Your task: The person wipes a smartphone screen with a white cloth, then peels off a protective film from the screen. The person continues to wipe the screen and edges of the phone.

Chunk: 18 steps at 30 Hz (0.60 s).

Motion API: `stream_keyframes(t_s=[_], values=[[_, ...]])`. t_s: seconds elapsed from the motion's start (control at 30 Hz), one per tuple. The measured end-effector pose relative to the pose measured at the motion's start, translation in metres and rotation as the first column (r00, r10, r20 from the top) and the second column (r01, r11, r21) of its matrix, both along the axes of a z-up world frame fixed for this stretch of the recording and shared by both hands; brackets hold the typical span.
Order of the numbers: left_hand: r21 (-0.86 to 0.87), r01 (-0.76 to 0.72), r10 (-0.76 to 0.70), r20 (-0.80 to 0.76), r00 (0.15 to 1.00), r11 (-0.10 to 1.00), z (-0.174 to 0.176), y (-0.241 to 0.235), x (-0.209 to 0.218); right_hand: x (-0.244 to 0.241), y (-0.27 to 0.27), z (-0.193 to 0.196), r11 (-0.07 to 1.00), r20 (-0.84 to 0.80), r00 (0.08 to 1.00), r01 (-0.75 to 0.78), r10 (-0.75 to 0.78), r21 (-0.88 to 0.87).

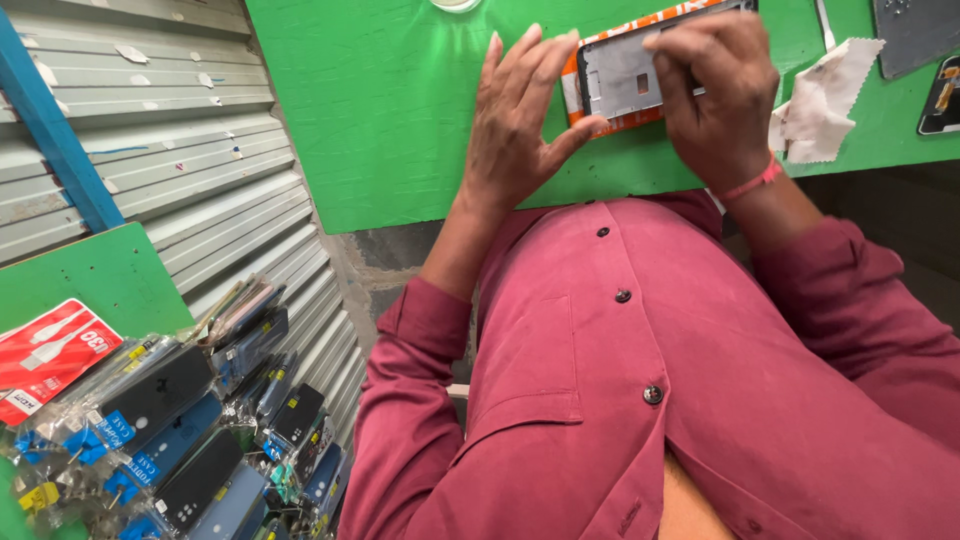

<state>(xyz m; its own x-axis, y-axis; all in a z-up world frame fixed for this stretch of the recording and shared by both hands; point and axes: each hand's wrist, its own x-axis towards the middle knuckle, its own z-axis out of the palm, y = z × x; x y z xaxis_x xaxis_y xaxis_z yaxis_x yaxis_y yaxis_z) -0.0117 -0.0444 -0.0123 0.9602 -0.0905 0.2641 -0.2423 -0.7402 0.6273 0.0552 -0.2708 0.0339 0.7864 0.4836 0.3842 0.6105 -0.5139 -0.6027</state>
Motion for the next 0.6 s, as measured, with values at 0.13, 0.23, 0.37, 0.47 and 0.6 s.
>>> stream_keyframes(t_s=[0.13,0.23,0.37,0.47,0.6], values=[[-0.138,-0.018,0.021,0.017,1.0,0.99,0.016,-0.007,-0.015,-0.023,0.008,0.013,0.992,-0.239,0.965,-0.095,0.112,0.078],[-0.214,-0.011,0.014,0.013,1.0,0.977,0.022,-0.012,-0.022,-0.03,0.015,0.015,0.986,-0.252,0.953,-0.158,0.166,0.052],[-0.198,-0.008,0.01,0.009,1.0,0.98,0.021,-0.013,-0.027,-0.033,0.017,0.017,0.983,-0.385,0.905,-0.175,0.183,0.056],[-0.2,-0.024,0.023,-0.008,1.0,0.979,0.017,-0.008,-0.029,-0.03,0.016,0.019,0.991,-0.38,0.915,-0.132,0.135,0.036],[-0.17,-0.105,0.097,-0.057,0.994,0.98,0.009,0.003,-0.018,-0.018,0.015,0.011,1.0,-0.296,0.955,-0.009,0.012,0.012]])
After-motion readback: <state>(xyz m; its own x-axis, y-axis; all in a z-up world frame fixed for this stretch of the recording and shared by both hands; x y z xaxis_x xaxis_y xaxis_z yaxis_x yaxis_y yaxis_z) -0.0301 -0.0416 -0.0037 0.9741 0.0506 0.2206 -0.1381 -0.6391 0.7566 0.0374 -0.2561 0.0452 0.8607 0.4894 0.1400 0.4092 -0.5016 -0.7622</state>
